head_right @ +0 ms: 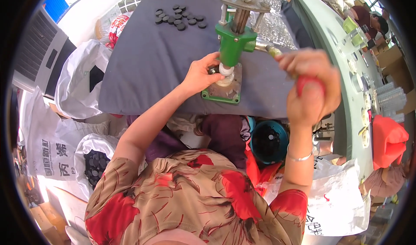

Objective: The person operates a hand press to assemble or process small black plastic components.

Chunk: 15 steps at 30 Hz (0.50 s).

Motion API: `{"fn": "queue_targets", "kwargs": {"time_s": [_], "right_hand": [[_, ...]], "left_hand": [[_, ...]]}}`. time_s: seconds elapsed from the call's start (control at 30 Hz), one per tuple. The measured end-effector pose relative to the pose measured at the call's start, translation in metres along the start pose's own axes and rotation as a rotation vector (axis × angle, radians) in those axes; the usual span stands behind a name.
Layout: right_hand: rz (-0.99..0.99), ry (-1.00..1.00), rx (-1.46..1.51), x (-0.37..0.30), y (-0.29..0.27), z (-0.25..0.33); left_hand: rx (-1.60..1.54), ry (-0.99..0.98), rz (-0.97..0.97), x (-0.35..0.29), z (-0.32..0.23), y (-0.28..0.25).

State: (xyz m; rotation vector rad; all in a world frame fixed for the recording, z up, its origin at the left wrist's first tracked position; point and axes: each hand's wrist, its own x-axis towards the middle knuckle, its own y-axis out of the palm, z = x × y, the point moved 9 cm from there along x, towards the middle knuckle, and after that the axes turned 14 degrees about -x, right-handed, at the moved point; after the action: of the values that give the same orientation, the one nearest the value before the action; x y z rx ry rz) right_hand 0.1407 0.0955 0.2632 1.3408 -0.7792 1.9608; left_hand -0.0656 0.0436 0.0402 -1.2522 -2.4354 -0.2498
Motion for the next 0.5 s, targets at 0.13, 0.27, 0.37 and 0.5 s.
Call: {"fn": "queue_targets", "kwargs": {"time_s": [0.13,0.27,0.37,0.5], "right_hand": [[-0.210,0.088,-0.218,0.050,-0.003,-0.027],[-0.166,0.238,-0.223,0.081,-0.004,-0.075],[-0.281,0.324,-0.171,0.077,-0.005,-0.068],[-0.284,0.312,-0.202,0.077,-0.003,-0.066]], "left_hand": [[0.097,-0.052,-0.215,-0.038,-0.021,-0.063],[0.211,-0.181,-0.451,-0.127,-0.068,-0.177],[0.276,-0.293,-0.729,-0.234,-0.107,-0.267],[0.604,-0.754,-0.861,-0.378,-0.147,-0.342]]}}
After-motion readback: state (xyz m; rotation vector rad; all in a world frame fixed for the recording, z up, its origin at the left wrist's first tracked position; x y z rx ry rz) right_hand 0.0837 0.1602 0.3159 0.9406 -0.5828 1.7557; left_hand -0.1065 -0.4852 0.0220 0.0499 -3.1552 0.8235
